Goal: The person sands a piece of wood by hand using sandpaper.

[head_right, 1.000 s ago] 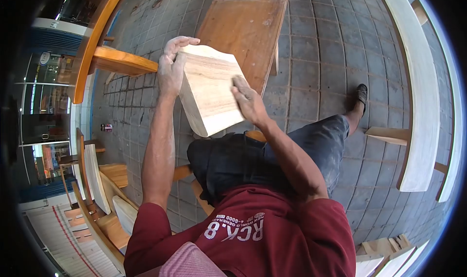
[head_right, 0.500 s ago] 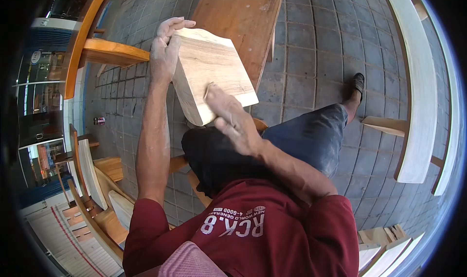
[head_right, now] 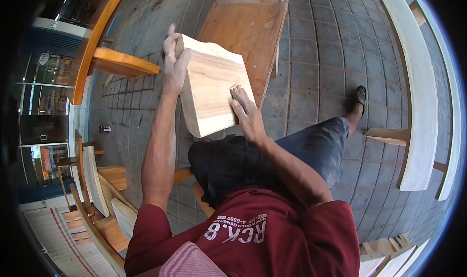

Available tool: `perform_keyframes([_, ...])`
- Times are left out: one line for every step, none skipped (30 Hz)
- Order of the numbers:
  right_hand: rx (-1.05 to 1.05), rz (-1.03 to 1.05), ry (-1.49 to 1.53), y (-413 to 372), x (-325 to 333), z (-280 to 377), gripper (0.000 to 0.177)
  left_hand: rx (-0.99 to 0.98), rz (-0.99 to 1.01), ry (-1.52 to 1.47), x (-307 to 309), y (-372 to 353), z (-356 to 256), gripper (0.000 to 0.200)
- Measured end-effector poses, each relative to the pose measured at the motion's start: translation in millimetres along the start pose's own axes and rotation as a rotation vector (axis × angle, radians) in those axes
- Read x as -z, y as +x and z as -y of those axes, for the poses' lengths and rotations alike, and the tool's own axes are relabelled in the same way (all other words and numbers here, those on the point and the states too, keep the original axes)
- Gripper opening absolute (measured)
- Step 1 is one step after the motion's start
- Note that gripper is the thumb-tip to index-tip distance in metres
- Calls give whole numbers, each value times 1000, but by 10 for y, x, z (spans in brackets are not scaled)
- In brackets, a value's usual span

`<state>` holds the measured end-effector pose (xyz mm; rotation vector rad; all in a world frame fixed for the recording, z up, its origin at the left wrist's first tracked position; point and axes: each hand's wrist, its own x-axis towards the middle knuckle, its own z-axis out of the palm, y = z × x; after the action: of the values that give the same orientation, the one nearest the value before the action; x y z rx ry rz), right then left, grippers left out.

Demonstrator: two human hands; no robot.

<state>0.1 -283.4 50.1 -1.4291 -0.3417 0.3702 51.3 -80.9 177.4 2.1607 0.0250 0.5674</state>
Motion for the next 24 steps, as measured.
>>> perform_keyframes([25,53,61,36,-18,-15,49,121,-27,-29,0,-35,-28,61])
perform_keyframes([48,107,121,81,-53,98,48,246,-53,-60,-16,-32,-33,63])
perform_keyframes([177,180,39,120,-90,373,48,213,-54,-65,-19,-22,74,69])
perform_keyframes([289,206,10,190,-162,508,49,233,-23,-84,-34,-40,48,69])
perform_keyframes([257,200,31,364,-195,504,49,246,3,-100,-29,-57,-14,68])
perform_keyframes([238,194,58,589,-222,496,49,249,26,-108,12,-21,-82,68])
perform_keyframes([169,109,109,781,-221,370,48,177,13,-157,4,-32,38,68])
perform_keyframes([72,5,71,988,-196,128,48,182,15,-132,22,-31,68,67])
perform_keyframes([36,-23,18,1181,-101,-188,50,186,16,-108,33,-41,74,66])
perform_keyframes([-1,-56,-36,1315,-22,-370,52,190,20,-87,33,-41,57,65])
perform_keyframes([-10,-47,-83,1337,-24,-277,52,175,15,-69,22,-37,17,65])
perform_keyframes([-23,-40,-133,1327,-40,-115,52,162,20,-81,14,13,-1,65])
perform_keyframes([-51,-31,-182,1289,-86,17,53,163,30,-95,-1,21,-10,65])
perform_keyframes([164,4,-23,1288,-214,91,52,171,43,-109,-25,11,-20,65])
perform_keyframes([239,67,91,1210,-274,432,50,139,70,-134,-45,19,-54,64])
perform_keyframes([311,135,210,1114,-299,718,48,174,73,-119,-62,9,-133,63])
perform_keyframes([308,167,242,1141,-299,679,48,204,74,-99,-75,6,-238,63])
perform_keyframes([318,202,273,1246,-281,650,47,224,70,-76,-59,28,-290,62])
perform_keyframes([330,236,304,1338,-262,636,46,116,98,-79,-46,52,-70,62])
perform_keyframes([333,207,324,1397,-234,604,45,72,78,-33,-41,47,26,62])
perform_keyframes([274,174,223,1474,-212,512,45,28,54,11,-48,54,80,61])
perform_keyframes([209,138,122,1539,-205,407,45,-11,34,52,-52,47,139,61])
perform_keyframes([227,170,144,1580,-213,477,45,-39,32,102,-43,37,166,62])
perform_keyframes([240,202,165,1612,-222,624,45,4,58,64,-42,77,51,63])
